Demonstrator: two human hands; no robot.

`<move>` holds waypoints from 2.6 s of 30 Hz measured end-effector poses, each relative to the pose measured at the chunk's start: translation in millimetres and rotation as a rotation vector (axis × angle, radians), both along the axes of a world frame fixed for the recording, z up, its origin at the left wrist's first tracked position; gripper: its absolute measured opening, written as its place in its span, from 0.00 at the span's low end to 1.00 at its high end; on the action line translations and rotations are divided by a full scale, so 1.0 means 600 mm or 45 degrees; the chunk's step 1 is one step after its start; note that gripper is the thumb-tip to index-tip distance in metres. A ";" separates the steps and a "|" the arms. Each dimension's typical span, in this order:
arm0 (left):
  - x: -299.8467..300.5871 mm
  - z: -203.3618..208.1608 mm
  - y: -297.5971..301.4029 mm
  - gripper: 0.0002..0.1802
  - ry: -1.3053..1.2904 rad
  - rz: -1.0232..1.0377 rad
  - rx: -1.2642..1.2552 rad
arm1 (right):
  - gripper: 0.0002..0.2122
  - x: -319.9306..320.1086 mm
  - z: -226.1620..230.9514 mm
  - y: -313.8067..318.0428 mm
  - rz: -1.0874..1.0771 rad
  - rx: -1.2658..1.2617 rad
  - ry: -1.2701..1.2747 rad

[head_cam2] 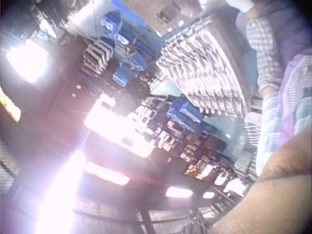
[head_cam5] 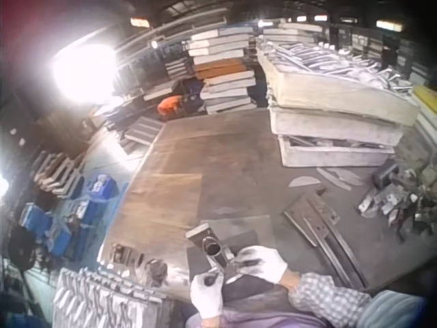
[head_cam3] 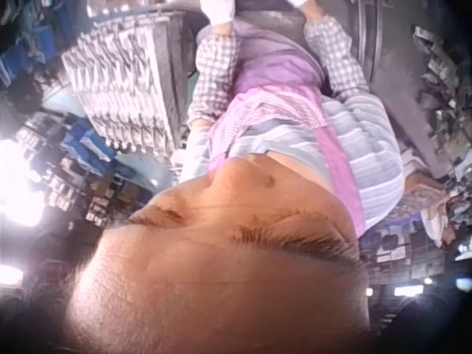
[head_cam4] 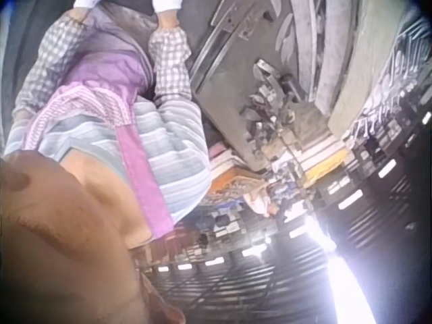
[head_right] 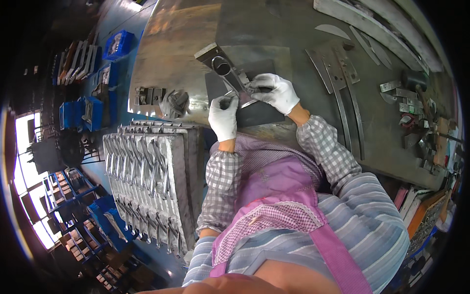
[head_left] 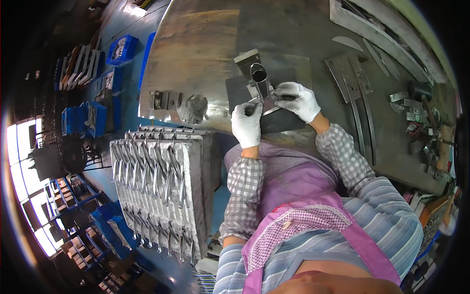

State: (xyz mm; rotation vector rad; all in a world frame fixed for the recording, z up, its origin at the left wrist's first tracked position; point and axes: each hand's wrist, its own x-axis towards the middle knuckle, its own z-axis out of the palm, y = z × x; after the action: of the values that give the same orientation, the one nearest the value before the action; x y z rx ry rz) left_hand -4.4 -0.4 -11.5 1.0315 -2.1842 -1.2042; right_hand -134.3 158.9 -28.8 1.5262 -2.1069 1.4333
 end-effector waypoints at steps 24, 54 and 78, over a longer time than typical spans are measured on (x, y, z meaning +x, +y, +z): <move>-0.009 0.024 -0.008 0.17 -0.018 -0.091 -0.157 | 0.10 -0.002 0.032 -0.021 -0.103 -0.054 -0.650; 1.154 0.155 -0.790 0.11 -1.566 0.835 -0.986 | 0.14 0.337 0.026 -0.231 0.727 1.705 0.061; 1.045 0.073 -0.825 0.18 -1.157 0.749 -0.601 | 0.16 0.395 0.004 -0.276 0.759 1.796 0.186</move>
State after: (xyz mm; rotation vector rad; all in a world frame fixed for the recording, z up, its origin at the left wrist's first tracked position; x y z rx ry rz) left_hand 622.6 -495.6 32.1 2.0321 -2.2671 0.1059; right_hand 102.6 -7.0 -26.4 2.6492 -2.7555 -0.4766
